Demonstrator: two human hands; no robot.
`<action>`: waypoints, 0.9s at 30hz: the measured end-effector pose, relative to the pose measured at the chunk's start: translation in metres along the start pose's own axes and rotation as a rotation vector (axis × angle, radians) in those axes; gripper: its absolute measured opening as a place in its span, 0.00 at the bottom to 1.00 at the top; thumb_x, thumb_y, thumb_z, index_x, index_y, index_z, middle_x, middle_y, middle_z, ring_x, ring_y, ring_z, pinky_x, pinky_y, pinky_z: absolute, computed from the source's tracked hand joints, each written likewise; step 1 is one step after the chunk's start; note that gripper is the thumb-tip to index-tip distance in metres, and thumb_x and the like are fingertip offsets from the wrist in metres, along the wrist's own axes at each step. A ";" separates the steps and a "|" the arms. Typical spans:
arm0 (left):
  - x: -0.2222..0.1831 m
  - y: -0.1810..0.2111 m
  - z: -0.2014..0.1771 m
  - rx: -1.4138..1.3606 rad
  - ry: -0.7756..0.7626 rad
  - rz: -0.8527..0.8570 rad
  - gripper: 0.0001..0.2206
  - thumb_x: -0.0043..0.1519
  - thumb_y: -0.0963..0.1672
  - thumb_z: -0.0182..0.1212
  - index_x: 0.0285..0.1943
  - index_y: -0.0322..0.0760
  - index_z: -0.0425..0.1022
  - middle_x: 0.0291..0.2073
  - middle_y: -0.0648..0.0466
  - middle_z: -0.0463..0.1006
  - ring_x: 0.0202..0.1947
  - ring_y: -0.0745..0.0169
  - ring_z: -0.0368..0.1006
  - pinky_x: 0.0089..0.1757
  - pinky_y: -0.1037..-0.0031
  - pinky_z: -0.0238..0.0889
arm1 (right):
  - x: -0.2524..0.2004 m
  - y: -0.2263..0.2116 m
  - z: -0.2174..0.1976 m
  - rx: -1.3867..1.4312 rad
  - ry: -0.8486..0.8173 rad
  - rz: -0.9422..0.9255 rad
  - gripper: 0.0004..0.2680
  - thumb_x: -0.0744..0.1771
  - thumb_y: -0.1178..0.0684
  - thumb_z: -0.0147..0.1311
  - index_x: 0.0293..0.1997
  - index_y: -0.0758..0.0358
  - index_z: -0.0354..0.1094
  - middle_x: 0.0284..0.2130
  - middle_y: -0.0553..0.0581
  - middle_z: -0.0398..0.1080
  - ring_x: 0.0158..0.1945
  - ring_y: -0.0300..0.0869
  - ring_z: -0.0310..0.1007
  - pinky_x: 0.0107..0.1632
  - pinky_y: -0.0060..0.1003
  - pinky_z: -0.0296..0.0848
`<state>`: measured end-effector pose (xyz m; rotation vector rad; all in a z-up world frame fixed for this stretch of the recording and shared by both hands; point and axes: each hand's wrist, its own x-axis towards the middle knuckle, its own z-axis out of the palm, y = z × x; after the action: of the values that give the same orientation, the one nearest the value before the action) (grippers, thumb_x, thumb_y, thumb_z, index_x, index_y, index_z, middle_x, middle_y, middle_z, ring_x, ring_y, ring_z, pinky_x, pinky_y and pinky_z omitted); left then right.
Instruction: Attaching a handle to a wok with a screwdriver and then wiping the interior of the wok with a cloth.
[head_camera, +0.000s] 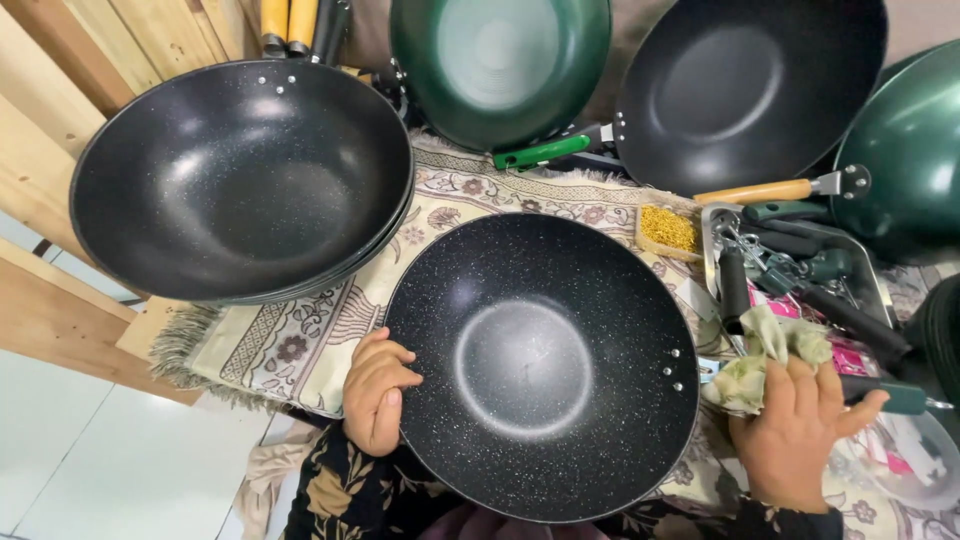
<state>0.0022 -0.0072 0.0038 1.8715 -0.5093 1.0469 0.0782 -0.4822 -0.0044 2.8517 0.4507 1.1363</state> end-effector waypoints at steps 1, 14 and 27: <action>0.000 0.001 0.000 -0.006 -0.007 0.005 0.09 0.52 0.40 0.46 0.30 0.35 0.74 0.23 0.50 0.72 0.39 0.52 0.71 0.62 0.52 0.53 | -0.001 -0.002 -0.004 -0.004 0.001 0.010 0.22 0.61 0.62 0.68 0.62 0.71 0.70 0.61 0.66 0.71 0.71 0.64 0.64 0.80 0.71 0.23; 0.003 0.020 -0.008 0.017 -0.019 -0.185 0.04 0.53 0.38 0.54 0.31 0.35 0.75 0.29 0.51 0.76 0.43 0.54 0.72 0.65 0.53 0.54 | -0.117 0.006 -0.038 0.775 -0.075 0.666 0.21 0.60 0.67 0.53 0.61 0.77 0.67 0.53 0.70 0.73 0.55 0.54 0.72 0.57 0.43 0.69; -0.004 0.014 -0.008 -0.104 0.030 -0.655 0.30 0.44 0.32 0.46 0.60 0.29 0.69 0.72 0.41 0.59 0.75 0.47 0.52 0.70 0.56 0.44 | -0.106 -0.123 -0.026 1.642 -0.576 1.536 0.20 0.68 0.58 0.43 0.69 0.75 0.62 0.64 0.70 0.70 0.66 0.53 0.66 0.66 0.47 0.60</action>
<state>-0.0132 -0.0078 0.0093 1.7427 0.0781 0.5917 -0.0431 -0.3958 -0.0737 4.3103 -2.0883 -1.1384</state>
